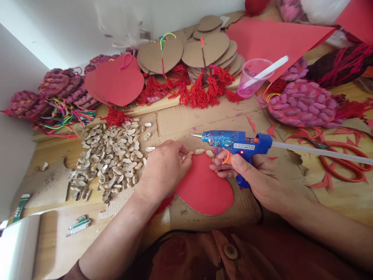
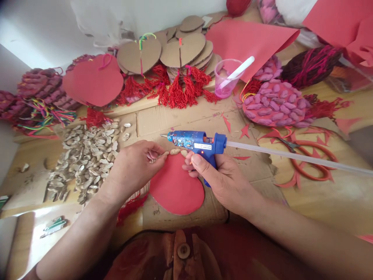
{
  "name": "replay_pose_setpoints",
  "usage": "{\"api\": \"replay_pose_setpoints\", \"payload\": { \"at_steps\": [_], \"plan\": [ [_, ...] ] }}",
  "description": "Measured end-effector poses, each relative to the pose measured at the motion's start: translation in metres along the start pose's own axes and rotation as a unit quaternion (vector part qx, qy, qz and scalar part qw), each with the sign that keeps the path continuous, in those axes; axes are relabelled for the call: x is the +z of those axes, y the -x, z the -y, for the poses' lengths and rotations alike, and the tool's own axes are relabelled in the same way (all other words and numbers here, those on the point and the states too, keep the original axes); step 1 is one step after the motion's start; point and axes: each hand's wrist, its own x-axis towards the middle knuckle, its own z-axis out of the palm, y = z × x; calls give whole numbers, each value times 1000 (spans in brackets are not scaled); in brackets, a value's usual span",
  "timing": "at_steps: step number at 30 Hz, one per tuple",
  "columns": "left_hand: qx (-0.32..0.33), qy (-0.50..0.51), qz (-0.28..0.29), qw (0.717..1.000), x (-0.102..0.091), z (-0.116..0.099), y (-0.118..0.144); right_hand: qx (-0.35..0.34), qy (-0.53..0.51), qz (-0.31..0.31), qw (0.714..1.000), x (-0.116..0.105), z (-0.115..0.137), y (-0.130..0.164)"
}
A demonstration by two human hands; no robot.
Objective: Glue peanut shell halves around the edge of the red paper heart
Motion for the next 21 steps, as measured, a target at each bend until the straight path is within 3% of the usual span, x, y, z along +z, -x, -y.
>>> {"api": "replay_pose_setpoints", "payload": {
  "at_steps": [13, 21],
  "plan": [
    [-14, 32, 15, 999, -1, 0, -3, 14, 51, -8, 999, 5, 15, 1],
    [2, 74, -22, 997, -14, 28, 9, 11, 39, -11, 999, 4, 14, 0]
  ]
}}
